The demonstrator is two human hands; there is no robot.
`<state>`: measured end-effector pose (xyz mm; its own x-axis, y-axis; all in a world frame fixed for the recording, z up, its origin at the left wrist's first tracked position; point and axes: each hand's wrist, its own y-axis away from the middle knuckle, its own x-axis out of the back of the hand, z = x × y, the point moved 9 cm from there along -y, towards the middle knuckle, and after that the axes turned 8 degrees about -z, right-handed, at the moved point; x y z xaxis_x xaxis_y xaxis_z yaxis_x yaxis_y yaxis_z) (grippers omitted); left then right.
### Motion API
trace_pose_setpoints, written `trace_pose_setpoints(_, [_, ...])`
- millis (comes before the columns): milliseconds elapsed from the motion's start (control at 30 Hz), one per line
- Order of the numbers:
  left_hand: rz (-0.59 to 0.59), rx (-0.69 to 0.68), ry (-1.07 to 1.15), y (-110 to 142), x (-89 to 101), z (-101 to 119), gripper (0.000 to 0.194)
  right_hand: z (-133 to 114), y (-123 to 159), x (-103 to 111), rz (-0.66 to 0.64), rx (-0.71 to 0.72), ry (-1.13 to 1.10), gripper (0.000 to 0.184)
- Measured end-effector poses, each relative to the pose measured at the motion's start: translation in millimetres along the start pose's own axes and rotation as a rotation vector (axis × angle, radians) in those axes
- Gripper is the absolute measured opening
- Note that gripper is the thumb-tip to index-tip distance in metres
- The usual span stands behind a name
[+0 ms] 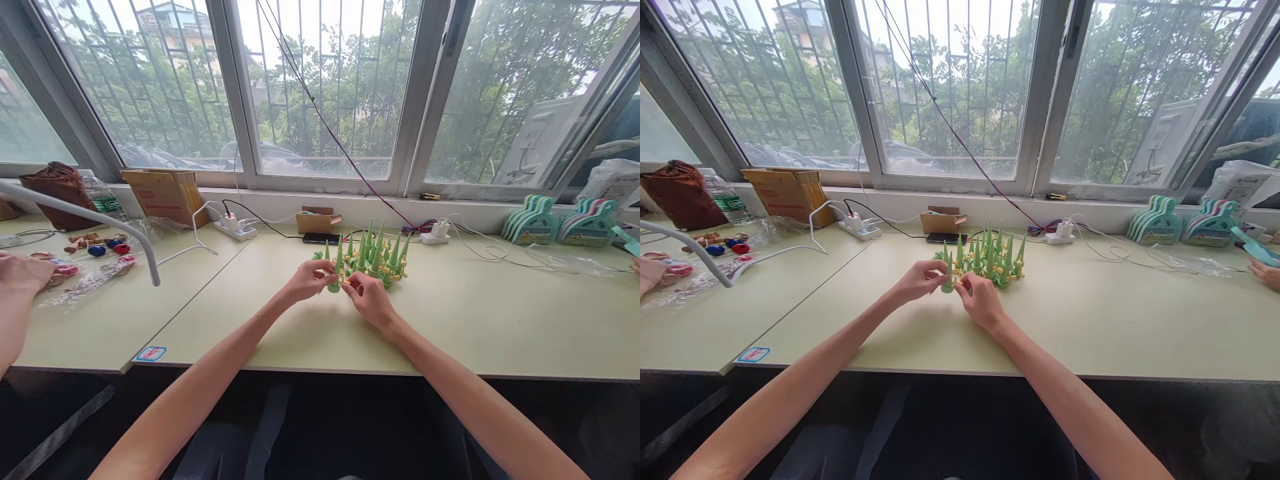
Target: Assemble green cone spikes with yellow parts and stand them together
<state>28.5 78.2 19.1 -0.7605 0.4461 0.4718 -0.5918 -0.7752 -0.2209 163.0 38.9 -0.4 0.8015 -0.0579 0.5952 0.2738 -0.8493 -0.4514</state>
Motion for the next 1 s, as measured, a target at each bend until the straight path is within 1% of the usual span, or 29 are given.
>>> trace_pose_setpoints(500, [-0.027, -0.004, 0.015, 0.7, -2.3, 3.2, 0.035, 0.9, -0.6, -0.1, 0.015, 0.009, 0.065, 0.045])
trace_pose_setpoints(633, [-0.046, -0.009, 0.029, 0.6, -3.8, 4.0, 0.036, 1.1, -1.1, -1.4, 0.004, 0.008, 0.044, 0.047])
trace_pose_setpoints(733, [-0.083, -0.011, 0.054, 0.9, -7.3, 4.9, 0.037, 1.7, -1.4, -1.2, 0.007, 0.004, 0.034, 0.048])
trace_pose_setpoints(900, [-0.186, -0.007, 0.096, 3.2, -17.8, 9.1, 0.039, 0.7, -1.1, 0.0, 0.013, 0.007, 0.026, 0.049])
trace_pose_setpoints(1000, [-0.196, 0.024, 0.162, 4.1, -19.3, 9.1, 0.041, -0.9, -0.3, 1.9, 0.022, 0.003, -0.005, 0.047])
